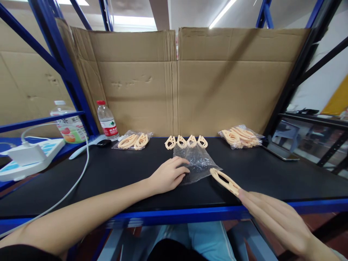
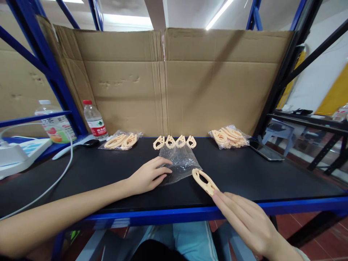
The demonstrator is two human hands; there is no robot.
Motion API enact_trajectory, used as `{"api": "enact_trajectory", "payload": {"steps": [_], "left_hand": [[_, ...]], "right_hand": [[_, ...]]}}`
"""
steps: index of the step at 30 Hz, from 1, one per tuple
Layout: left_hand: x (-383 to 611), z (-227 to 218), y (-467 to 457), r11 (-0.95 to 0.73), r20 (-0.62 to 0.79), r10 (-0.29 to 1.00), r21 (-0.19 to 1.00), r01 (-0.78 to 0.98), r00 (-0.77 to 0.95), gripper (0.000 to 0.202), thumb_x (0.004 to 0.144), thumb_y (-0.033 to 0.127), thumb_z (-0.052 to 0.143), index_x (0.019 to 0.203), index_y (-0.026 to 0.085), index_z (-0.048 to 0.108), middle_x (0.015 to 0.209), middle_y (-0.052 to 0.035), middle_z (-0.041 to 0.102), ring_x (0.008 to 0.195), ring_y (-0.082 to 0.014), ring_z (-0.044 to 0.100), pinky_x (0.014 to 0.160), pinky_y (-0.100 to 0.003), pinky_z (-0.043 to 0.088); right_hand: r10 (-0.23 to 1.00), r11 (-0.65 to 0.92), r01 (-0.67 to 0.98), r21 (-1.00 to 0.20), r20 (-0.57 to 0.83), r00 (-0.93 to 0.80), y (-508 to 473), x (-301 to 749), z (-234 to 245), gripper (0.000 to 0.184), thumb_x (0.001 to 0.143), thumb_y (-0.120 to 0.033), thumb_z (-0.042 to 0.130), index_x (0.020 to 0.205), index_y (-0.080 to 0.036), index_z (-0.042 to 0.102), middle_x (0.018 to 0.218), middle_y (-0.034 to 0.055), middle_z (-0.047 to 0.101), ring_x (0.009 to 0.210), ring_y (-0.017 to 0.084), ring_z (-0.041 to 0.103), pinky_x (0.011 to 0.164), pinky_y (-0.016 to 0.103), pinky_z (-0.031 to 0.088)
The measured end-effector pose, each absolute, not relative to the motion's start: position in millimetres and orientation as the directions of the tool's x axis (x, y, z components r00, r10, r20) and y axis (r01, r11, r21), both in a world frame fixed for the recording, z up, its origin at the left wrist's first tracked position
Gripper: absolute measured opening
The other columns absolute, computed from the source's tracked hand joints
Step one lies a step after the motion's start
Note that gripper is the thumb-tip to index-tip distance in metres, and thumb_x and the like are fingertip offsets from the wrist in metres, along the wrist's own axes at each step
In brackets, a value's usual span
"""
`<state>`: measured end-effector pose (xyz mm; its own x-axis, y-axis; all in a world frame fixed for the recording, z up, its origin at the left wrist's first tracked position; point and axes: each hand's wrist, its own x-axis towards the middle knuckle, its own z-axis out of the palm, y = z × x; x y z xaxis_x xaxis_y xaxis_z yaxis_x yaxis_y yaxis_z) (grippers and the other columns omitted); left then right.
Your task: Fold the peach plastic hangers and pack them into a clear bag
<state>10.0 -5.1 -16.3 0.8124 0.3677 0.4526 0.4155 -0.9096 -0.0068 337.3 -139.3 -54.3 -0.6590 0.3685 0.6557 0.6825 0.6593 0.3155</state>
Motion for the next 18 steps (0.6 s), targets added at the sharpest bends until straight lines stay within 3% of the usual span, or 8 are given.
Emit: {"api": "enact_trajectory", "payload": {"steps": [3,9,14,18], "left_hand": [[10.2,-15.5,-5.7,-0.913,0.452,0.362,-0.006,0.408,0.815,0.024,0.09,0.015,0.044,0.105,0.018,0.062,0.121,-0.0112,0.055,0.11,-0.0237,0.052,0.092,-0.041,0.047],[10.3,-15.1,-6.2,-0.916,0.456,0.357,0.003,0.4,0.815,0.026,0.09,0.015,0.044,0.109,0.018,0.061,0.121,-0.0111,0.056,0.111,-0.0238,0.052,0.093,-0.041,0.047],[10.5,-15.7,-5.5,-0.92,0.456,0.348,0.0,0.392,0.819,0.028,0.09,0.016,0.043,0.112,0.018,0.06,0.119,-0.011,0.059,0.111,-0.0234,0.053,0.094,-0.042,0.047],[11.1,-15.3,-5.2,-0.921,0.448,0.352,0.012,0.389,0.822,0.031,0.089,0.015,0.044,0.118,0.017,0.056,0.12,-0.0105,0.059,0.112,-0.0233,0.052,0.096,-0.042,0.046]], "right_hand": [[0.318,0.621,0.738,0.262,0.777,-0.544,-133.9,334.7,-37.6,0.054,0.092,-0.011,0.045,0.143,-0.025,0.037,0.116,0.004,0.067,0.098,0.022,0.067,0.083,0.036,0.059],[0.198,0.534,0.806,0.254,0.89,-0.412,-128.8,321.2,-2.7,0.057,0.082,-0.009,0.064,0.134,-0.027,0.05,0.105,0.0016,0.071,0.089,0.024,0.069,0.082,0.037,0.059],[0.198,0.574,0.778,0.255,0.879,-0.434,-128.4,315.7,-0.6,0.058,0.083,-0.009,0.064,0.136,-0.027,0.048,0.108,0.0008,0.07,0.094,0.023,0.068,0.086,0.034,0.059],[0.306,0.657,0.712,0.246,0.776,-0.551,-137.8,307.1,-7.3,0.051,0.093,-0.01,0.042,0.143,-0.022,0.038,0.121,0.006,0.064,0.104,0.023,0.064,0.089,0.036,0.057]]}}
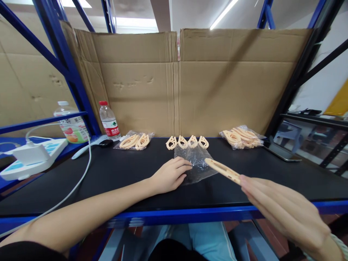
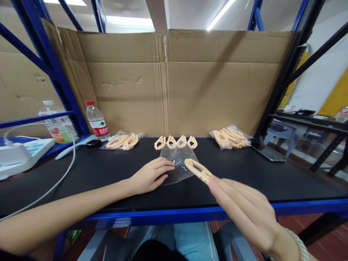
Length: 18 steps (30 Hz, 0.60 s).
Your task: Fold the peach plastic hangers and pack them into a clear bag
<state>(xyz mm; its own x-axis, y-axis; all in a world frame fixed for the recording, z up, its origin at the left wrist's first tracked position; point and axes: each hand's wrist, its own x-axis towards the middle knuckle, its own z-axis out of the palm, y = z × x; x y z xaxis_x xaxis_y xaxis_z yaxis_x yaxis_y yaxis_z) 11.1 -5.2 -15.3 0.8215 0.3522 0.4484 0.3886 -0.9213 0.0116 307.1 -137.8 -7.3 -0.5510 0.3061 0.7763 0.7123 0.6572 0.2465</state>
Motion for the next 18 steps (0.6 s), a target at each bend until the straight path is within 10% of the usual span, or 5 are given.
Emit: {"api": "enact_trajectory", "payload": {"steps": [8,18], "left_hand": [[13.5,-13.9,-5.1,-0.937,0.483,0.323,0.043,0.347,0.814,0.038,0.085,0.011,0.046,0.122,0.018,0.052,0.122,-0.011,0.058,0.113,-0.0232,0.051,0.096,-0.044,0.046],[14.4,-12.6,-4.0,-0.935,0.497,0.324,0.039,0.353,0.805,0.046,0.079,0.009,0.049,0.125,0.017,0.05,0.124,-0.0118,0.057,0.115,-0.025,0.05,0.093,-0.043,0.047]], "right_hand": [[0.09,0.677,0.493,0.547,0.604,-0.792,-115.7,251.3,-0.7,0.032,0.087,-0.003,0.043,0.112,-0.001,0.062,0.1,0.0199,0.07,0.094,0.028,0.066,0.074,0.038,0.058],[0.182,0.527,0.416,0.741,0.38,-0.907,-106.9,189.2,22.1,0.022,0.083,-0.003,0.046,0.086,-0.003,0.067,0.077,0.0207,0.068,0.068,0.027,0.063,0.056,0.039,0.051]]}}
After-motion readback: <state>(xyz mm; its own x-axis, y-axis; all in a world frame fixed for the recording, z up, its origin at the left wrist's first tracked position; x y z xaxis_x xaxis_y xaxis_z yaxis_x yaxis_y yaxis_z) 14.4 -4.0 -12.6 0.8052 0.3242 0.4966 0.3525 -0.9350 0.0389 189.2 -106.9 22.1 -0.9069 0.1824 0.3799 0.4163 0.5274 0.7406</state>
